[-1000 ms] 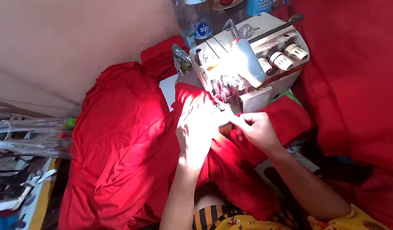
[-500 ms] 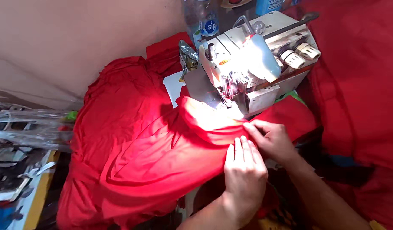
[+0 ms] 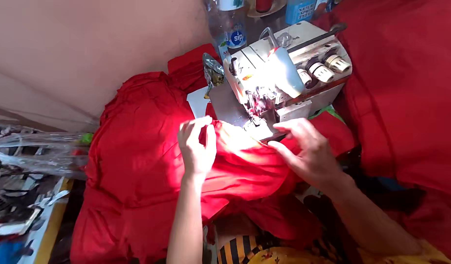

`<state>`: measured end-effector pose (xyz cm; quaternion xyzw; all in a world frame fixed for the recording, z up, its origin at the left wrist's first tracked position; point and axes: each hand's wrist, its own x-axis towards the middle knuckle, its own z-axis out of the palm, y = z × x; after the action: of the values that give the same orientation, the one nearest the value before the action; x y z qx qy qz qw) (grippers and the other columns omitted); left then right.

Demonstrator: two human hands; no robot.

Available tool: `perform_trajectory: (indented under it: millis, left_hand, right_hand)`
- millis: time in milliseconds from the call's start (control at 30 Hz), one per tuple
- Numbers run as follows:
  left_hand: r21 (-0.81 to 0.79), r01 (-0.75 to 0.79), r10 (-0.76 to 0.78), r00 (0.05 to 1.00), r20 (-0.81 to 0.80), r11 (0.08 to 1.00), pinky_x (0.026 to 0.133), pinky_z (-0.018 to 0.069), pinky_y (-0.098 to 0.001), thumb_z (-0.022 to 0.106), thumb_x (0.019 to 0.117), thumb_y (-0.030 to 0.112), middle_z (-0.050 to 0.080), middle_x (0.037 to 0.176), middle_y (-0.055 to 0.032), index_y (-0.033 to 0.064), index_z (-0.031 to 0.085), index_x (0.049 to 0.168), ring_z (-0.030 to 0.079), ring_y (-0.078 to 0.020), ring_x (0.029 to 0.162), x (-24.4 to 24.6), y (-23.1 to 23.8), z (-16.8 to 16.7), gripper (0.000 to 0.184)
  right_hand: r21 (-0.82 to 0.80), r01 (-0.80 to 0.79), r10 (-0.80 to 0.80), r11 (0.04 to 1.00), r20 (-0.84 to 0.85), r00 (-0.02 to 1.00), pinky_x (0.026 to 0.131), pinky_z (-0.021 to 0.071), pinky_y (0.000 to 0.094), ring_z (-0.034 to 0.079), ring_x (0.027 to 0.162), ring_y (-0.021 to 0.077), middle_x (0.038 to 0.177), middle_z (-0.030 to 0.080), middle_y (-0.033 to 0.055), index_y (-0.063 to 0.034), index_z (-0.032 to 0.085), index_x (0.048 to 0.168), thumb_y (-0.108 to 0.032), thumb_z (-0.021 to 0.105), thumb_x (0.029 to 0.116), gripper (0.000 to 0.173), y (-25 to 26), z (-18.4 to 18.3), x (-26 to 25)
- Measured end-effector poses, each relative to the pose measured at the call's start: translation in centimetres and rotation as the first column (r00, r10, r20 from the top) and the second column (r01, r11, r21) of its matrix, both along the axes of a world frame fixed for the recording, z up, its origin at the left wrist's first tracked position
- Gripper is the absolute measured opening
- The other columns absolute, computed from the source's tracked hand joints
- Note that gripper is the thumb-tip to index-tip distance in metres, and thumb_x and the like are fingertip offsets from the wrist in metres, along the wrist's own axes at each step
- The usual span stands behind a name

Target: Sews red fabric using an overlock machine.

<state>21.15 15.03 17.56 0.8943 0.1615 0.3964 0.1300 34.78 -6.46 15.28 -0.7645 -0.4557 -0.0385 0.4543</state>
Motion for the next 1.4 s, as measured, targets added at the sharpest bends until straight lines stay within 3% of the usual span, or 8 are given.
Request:
perform_trajectory:
  millis: [67,167,267,433,633,900,1100,1400]
  left_hand:
    - [-0.127,0.167,-0.196,0.942,-0.271,0.978,0.115,0.0338,-0.0559,0.062,0.0951,0.017,0.065,0.134,-0.0185,-0.0021,0.066,0.129,0.05,-0.0407,0.135,1.1,3.0,0.8,0.039]
    - [-0.223,0.298,-0.359,0.873,-0.329,0.928,0.096,0.0495,-0.0452,0.071,0.089,0.014,0.07,0.102,-0.0121,0.0022,0.074,0.098,0.063,-0.0261,0.106,2.2,4.3,1.2,0.015]
    - [-0.308,0.391,-0.465,0.857,-0.222,0.867,0.096,0.0524,-0.0314,0.07,0.0895,0.014,0.071,0.094,-0.0046,0.0017,0.074,0.091,0.066,-0.0088,0.098,1.1,3.1,3.2,0.012]
    - [-0.264,0.57,-0.614,0.779,-0.128,0.778,0.085,0.0544,-0.0176,0.068,0.0916,0.009,0.069,0.091,0.0015,0.0028,0.072,0.09,0.064,0.001,0.091,0.0,1.6,5.8,0.008]
    - [-0.29,0.527,-0.578,0.807,-0.126,0.799,0.086,0.0526,-0.014,0.072,0.0861,0.013,0.07,0.088,0.0025,0.0019,0.071,0.085,0.063,0.0059,0.091,-0.2,2.3,4.7,0.011]
    - [-0.271,0.178,-0.287,0.85,-0.443,0.946,0.089,0.0492,-0.0513,0.066,0.0937,0.014,0.069,0.098,-0.0113,0.0025,0.074,0.097,0.065,-0.0267,0.098,4.6,-0.1,2.0,0.015]
    - [-0.3,-0.098,-0.127,0.751,-0.648,0.949,0.094,0.0445,-0.0552,0.071,0.094,0.014,0.069,0.1,-0.0176,0.0004,0.073,0.101,0.062,-0.0327,0.103,7.0,-1.3,3.6,0.015]
    - [-0.204,0.002,-0.083,0.918,-0.389,0.979,0.1,0.0322,-0.0599,0.07,0.0921,0.016,0.071,0.102,-0.0101,0.0064,0.075,0.1,0.059,-0.0309,0.111,10.0,1.8,0.4,0.014]
  right_hand:
    - [0.152,-0.057,0.041,0.987,0.104,0.994,0.083,0.0579,0.0407,0.069,0.096,0.0263,0.106,0.071,0.0162,0.0009,0.073,0.11,-0.019,0.062,0.0951,0.027,2.8,0.0,-0.7]
    - [0.208,-0.177,0.164,0.962,0.075,0.984,0.091,0.0576,0.0379,0.07,0.102,0.0227,0.11,0.071,0.0133,-0.0007,0.072,0.115,-0.013,0.06,0.0987,0.023,5.8,0.0,-1.1]
    - [0.179,-0.283,0.303,0.942,-0.095,0.948,0.104,0.0487,0.0461,0.064,0.119,0.0279,0.126,0.068,0.0168,0.0007,0.067,0.129,-0.019,0.058,0.101,0.036,6.6,0.6,-1.2]
    - [0.368,-0.395,0.486,0.842,-0.199,0.851,0.072,0.0485,0.0124,0.059,0.078,-0.0049,0.083,0.068,0.0007,-0.0016,0.072,0.095,-0.022,0.061,0.0989,0.023,5.6,1.4,-1.2]
    - [0.422,-0.387,0.522,0.82,-0.272,0.808,0.059,0.0402,0.0062,0.048,0.064,-0.0122,0.07,0.058,-0.0092,-0.0045,0.069,0.082,-0.02,0.059,0.1,0.026,1.8,1.6,-1.7]
    - [0.234,-0.081,0.2,0.969,-0.546,0.814,0.057,0.0418,0.0102,0.051,0.06,-0.0109,0.065,0.059,-0.0121,-0.0099,0.068,0.073,-0.016,0.061,0.095,0.024,1.4,-3.0,-0.9]
    - [0.236,0.029,0.116,0.971,-0.576,0.809,0.055,0.0389,0.0083,0.048,0.059,-0.0117,0.064,0.056,-0.0122,-0.0101,0.065,0.07,-0.014,0.064,0.0924,0.022,1.0,-3.5,-1.4]
    - [0.25,0.051,0.092,0.967,-0.531,0.842,0.056,0.0436,0.007,0.053,0.06,-0.011,0.072,0.063,-0.0092,-0.0064,0.07,0.091,-0.017,0.07,0.089,0.011,1.6,-3.4,-1.3]
